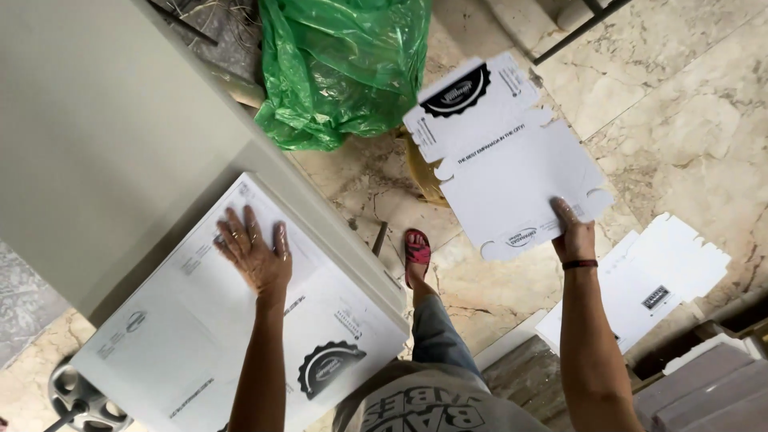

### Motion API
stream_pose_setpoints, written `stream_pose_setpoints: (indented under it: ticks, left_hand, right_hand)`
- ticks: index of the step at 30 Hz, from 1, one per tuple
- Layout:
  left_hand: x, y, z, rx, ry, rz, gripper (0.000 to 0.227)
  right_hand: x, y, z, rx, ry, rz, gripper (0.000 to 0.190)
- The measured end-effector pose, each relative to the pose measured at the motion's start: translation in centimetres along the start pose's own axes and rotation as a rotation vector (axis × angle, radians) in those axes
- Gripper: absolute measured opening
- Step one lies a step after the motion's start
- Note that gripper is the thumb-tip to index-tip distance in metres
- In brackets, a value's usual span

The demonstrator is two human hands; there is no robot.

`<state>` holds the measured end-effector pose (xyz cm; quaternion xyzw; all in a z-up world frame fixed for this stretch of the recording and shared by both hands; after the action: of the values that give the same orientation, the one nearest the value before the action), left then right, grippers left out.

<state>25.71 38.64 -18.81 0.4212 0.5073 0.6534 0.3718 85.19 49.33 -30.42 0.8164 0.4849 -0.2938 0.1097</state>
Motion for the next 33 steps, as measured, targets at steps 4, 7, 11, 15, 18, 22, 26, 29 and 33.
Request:
stream_pose_setpoints:
  ticks: [4, 7, 11, 15, 18, 22, 26, 29, 33]
  left_hand:
    - [0.1, -0.5, 0.1, 0.003, -0.039, 0.033, 0.069]
    - [0.0, -0.5, 0.2, 0.026, -0.045, 0.045, 0.067]
    - [0.1, -0.7, 0.2, 0.024, -0.027, -0.008, 0.069]
    - [0.1, -1.0, 0.0, -0.002, 0.005, -0.03, 0.07]
    - [0.0, -0.7, 0.0, 0.009, 0.001, -0.032, 0.07]
    - [0.2, 0.3, 1.7, -0.074, 0.069, -0.052, 0.065]
    - [0.1, 0.3, 1.8, -0.083, 0.084, -0.066, 0.065]
    - [0.2, 0.0, 1.8, -0.083, 0.084, -0.068, 0.066]
    - [0.0, 0.2, 1.7, -0.069, 0.062, -0.063, 0.066]
  right_hand:
    - [6.0, -2.3, 3.0, -0.042, -0.111, -0.012, 0.05]
    - [11.3, -2.9, 8.0, -0.352, -0.326, -0.084, 0.082]
    - [16.7, 0.8, 16.3, -0.506, -0.393, 0.06, 0.094]
    - [17.5, 0.9, 16.7, -0.51, -0.436, 0.048, 0.09]
    - [16.6, 1.1, 16.9, -0.542, -0.497, 0.063, 0.085]
    - [14.5, -1.9, 17.2, -0.103, -0.714, 0.072, 0.085]
    - [13.1, -3.4, 17.4, 0.109, -0.553, 0.045, 0.055]
    - [13.4, -2.4, 17.7, 0.108, -0.476, 0.09, 0.057]
    - [13.3, -0.8, 16.9, 0.014, -0.476, 0.199, 0.056]
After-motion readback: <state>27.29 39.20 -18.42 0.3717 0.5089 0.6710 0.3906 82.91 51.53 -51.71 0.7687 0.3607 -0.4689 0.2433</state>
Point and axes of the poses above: each hand's wrist, its own x-axis towards the middle knuckle, its own y-axis out of the back of the hand, z = x × y, the point moved 2 cm from there along x, towards the middle knuckle, and after that the axes turned 3 degrees about -y, right-handed, at the moved point
